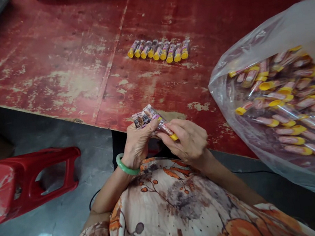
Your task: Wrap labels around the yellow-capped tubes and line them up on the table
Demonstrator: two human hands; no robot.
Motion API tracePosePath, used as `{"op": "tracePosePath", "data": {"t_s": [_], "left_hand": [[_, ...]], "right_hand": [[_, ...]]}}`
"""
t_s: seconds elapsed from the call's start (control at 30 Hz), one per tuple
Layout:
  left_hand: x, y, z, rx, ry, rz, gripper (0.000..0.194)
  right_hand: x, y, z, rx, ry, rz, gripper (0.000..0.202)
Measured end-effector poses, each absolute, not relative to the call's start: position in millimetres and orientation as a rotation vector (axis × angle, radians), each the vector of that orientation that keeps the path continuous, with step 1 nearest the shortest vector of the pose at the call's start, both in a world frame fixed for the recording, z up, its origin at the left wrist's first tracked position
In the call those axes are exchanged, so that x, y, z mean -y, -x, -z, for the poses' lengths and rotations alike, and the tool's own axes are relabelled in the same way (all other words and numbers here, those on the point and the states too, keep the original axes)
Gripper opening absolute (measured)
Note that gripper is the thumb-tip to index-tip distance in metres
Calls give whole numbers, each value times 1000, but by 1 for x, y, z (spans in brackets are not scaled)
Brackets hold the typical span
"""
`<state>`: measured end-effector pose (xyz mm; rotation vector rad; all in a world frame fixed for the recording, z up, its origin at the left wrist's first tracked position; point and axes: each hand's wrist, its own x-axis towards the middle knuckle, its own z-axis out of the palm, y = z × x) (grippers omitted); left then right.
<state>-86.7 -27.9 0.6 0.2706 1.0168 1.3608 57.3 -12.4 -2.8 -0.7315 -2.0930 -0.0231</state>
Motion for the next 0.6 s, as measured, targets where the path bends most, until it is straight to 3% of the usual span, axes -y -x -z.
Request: {"op": "tracePosePath", "data": {"t_s": [0.13, 0.2, 0.6], "left_hand": [[26, 91, -1, -1004, -219, -1346, 31], [26, 91, -2, -990, -207, -1332, 33], [37, 78, -12, -936, -248, -1283, 34]], "right_hand": [[5, -65, -7, 2127, 672, -546, 38], [5, -70, -10, 2101, 667, -674, 33], [20, -58, -7, 1800, 802, -349, 24]]}}
